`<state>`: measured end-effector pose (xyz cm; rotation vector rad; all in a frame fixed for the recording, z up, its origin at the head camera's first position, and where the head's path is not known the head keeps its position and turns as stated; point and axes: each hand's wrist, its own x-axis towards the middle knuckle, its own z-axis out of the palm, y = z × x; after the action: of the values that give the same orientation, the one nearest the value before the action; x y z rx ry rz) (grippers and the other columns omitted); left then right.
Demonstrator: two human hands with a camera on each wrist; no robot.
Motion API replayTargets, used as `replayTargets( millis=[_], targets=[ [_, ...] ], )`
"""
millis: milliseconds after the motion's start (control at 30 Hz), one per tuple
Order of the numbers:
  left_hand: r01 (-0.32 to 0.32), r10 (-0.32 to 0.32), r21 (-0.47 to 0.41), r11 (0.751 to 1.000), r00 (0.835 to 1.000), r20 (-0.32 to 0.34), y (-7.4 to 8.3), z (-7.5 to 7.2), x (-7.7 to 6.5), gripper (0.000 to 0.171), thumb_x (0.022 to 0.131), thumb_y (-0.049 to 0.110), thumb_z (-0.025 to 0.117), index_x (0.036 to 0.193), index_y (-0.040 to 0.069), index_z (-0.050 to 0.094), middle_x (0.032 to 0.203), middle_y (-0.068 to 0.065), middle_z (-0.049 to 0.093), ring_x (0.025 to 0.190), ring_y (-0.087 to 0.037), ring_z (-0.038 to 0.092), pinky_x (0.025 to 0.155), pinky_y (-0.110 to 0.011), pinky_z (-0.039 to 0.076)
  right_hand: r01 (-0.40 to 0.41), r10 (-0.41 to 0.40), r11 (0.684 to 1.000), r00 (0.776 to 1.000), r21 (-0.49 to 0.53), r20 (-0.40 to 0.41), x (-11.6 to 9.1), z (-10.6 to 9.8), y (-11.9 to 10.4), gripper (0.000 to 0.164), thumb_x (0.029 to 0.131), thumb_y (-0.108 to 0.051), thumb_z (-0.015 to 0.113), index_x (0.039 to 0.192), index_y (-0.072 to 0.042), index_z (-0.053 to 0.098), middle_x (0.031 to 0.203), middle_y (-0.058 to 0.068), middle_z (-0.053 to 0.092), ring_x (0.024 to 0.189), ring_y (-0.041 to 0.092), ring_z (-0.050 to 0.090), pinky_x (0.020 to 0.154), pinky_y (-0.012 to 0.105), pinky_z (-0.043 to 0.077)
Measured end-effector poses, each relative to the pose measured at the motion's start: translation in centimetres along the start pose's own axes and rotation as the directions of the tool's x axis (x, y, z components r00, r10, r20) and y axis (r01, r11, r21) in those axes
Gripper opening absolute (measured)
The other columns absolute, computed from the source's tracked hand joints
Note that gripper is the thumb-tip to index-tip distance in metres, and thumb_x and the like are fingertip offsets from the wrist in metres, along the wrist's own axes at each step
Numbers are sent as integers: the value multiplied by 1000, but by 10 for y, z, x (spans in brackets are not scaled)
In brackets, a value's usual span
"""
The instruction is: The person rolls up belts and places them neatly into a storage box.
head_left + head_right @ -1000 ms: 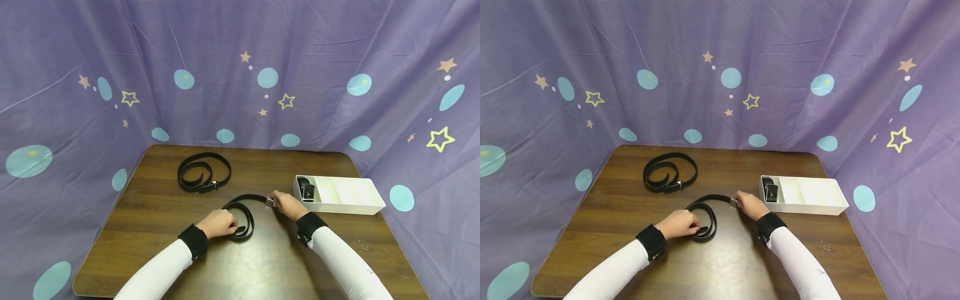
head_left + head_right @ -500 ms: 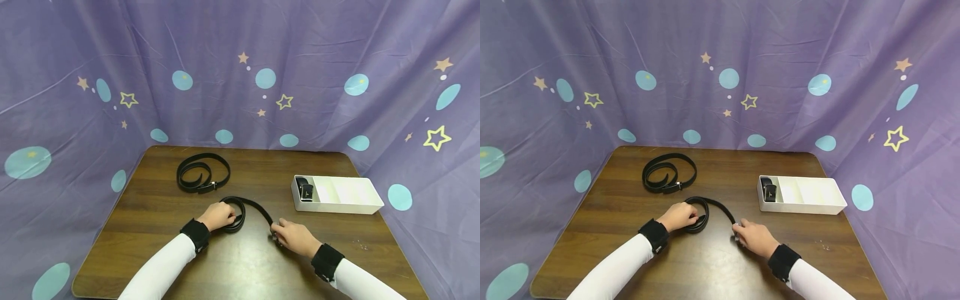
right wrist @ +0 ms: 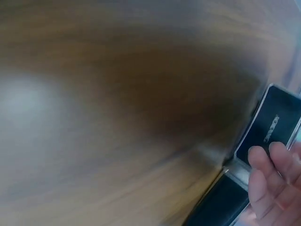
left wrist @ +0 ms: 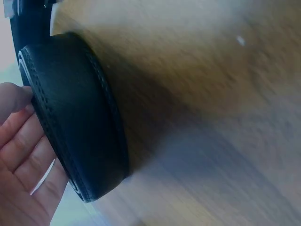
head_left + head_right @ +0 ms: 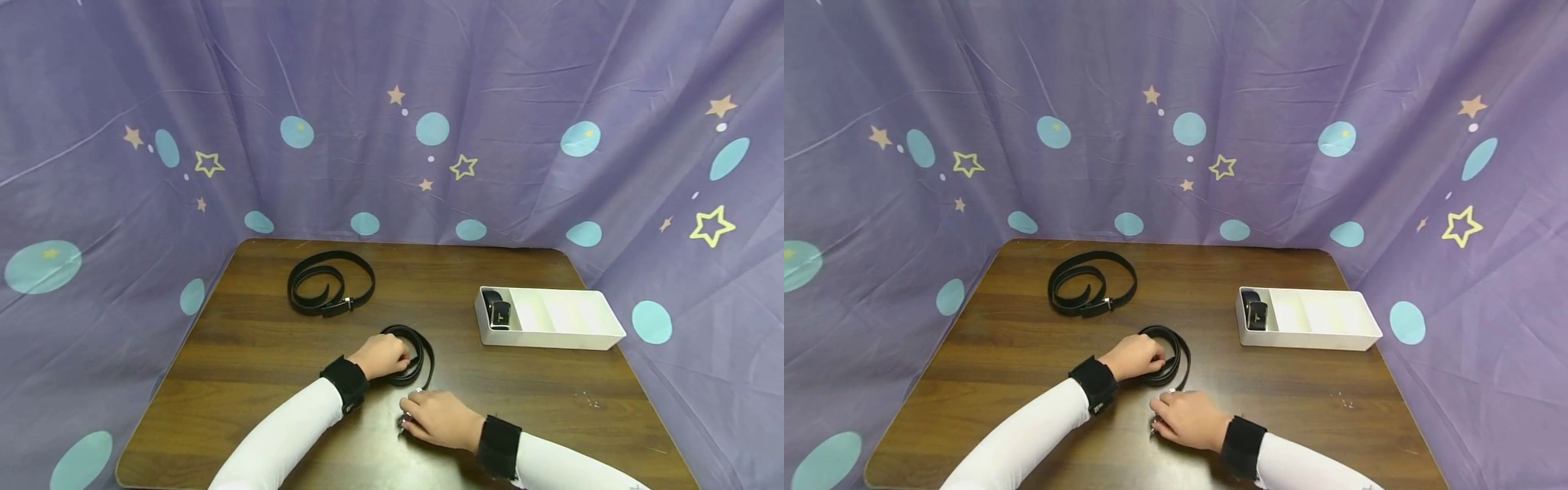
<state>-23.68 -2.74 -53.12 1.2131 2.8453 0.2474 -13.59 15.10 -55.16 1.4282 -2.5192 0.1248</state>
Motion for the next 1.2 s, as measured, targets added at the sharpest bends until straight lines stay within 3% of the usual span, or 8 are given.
replayTargets(
  millis=[200,467,567,733,900,1033,1200],
  targets=[
    [-7,9,-34,999,997,72,8,-2,4,15,89,29,67,78,24,74,71,16,65,63,0,55,62,-21,48,69,-69,997,998,-43,5,23,1,-8,20,88,-28,66,96,-16,52,84,-9,57,72,6,61,59,22,48],
    [-54,59,-58,997,995,84,7,-3,5,14,89,31,68,79,24,76,71,16,65,62,2,52,63,-19,47,99,-110,984,992,-147,-67,42,7,-2,18,86,-23,68,90,-16,52,71,-11,56,56,0,51,43,18,32],
    [-62,69,-79,995,993,91,4,-2,6,14,89,31,69,80,24,76,72,17,66,62,3,52,63,-18,46,89,-104,983,991,-159,-90,45,11,-1,18,85,-24,68,94,-17,53,69,-11,57,54,0,52,41,19,32],
    [-85,102,-146,986,988,114,0,-4,6,14,90,30,68,84,23,77,77,16,69,66,4,54,65,-16,47,42,-49,996,995,-78,-92,45,11,2,22,87,-27,69,102,-19,55,72,-12,60,59,0,56,44,19,40],
    [-125,147,-216,968,985,86,-12,-8,-1,15,92,27,65,94,19,77,88,14,72,78,4,61,74,-15,49,6,-3,997,999,78,-43,40,0,11,16,92,-25,65,104,-20,57,79,-13,63,63,-3,55,49,15,41],
    [-77,83,-252,965,996,13,-25,-21,-11,16,93,25,64,97,16,77,91,11,72,79,3,62,74,-17,50,-77,85,990,994,120,-66,37,-11,26,7,91,-21,65,96,-21,61,80,-14,65,63,-2,55,50,17,44],
    [-2,-16,-267,964,998,-67,-28,-40,-25,12,92,23,66,94,16,75,82,11,69,66,1,54,63,-19,46,-269,283,954,953,129,-108,44,-20,44,8,86,-14,67,88,-20,62,78,-12,65,68,4,60,57,24,49]
  ],
)
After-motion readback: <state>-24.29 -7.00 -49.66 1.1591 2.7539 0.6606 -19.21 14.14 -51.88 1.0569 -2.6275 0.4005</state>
